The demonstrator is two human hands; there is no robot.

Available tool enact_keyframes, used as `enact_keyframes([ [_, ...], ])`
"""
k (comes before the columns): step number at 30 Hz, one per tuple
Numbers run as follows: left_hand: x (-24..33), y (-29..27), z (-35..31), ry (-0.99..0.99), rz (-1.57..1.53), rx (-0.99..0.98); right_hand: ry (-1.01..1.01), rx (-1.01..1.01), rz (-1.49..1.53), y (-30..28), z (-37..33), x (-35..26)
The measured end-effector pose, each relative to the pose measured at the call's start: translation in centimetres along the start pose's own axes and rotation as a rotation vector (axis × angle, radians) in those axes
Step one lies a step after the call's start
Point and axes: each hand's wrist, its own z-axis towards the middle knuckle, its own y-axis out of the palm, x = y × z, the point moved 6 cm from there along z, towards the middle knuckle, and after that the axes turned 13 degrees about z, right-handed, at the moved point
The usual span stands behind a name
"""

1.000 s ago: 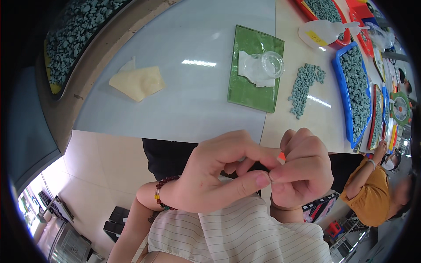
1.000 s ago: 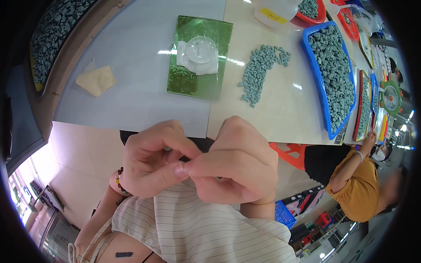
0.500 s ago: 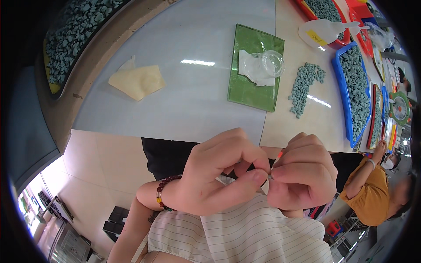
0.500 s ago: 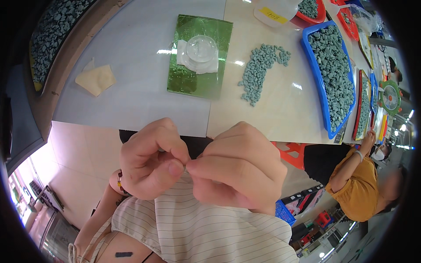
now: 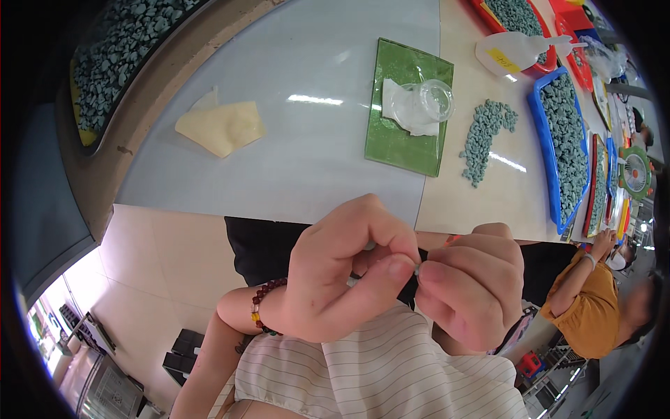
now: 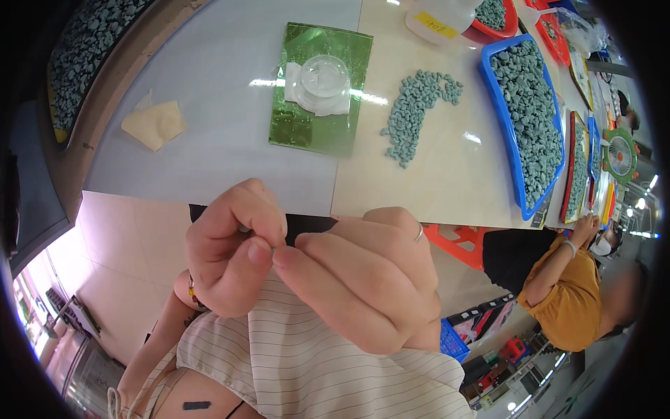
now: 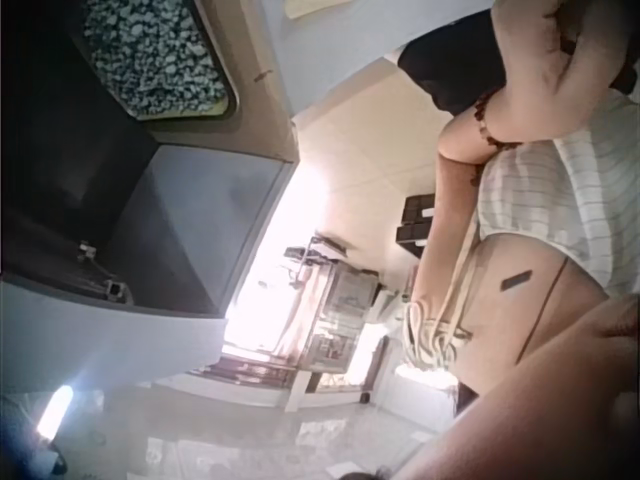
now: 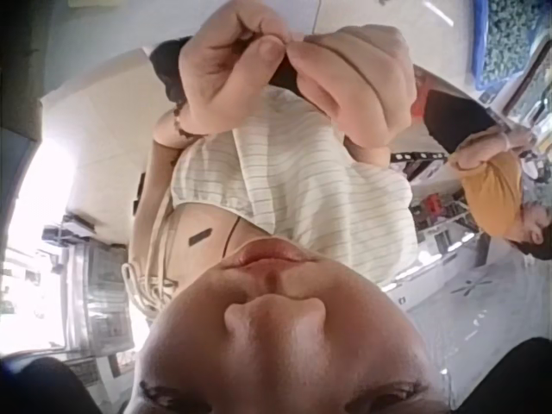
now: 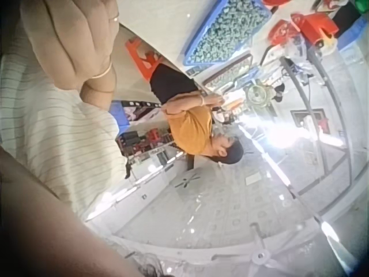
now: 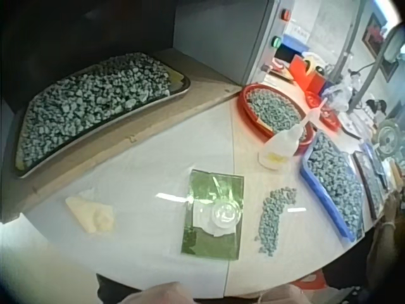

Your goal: The person sorts small blue plastic molded parts by hand, inspecting them at a production workbench.

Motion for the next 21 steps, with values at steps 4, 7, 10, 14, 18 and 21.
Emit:
enact_keyframes([
  [4, -0.3, -0.1, -0.4, -0.004, -0.142, 0.099, 0.009, 0.014, -0.033, 0.8, 0.3, 0.0],
  [7, -0.6, -0.2, -0.5, 0.006, -0.180, 0.113, 0.003, 0.017, -0.047, 1.3, 0.5, 0.3],
  [10, -0.6, -0.6, -0.4, 0.169, -0.221, 0.106, 0.047, 0.039, 0.014, 0.7, 1.3, 0.6],
  [14, -0.6, -0.5, 0.2, -0.084, -0.394, 0.120, 0.008, 0.106, -0.299, -1.8, 3.0, 2.6],
  [18, -0.4, -1.0, 0.0, -0.076, -0.340, 0.132, 0.102, 0.039, -0.262, -0.9, 4.4, 5.6],
  [21, -0.2, -1.3, -0.5, -0.038, -0.423, 0.134, 0.074, -0.055, -0.307, -0.2, 4.6, 5.9],
])
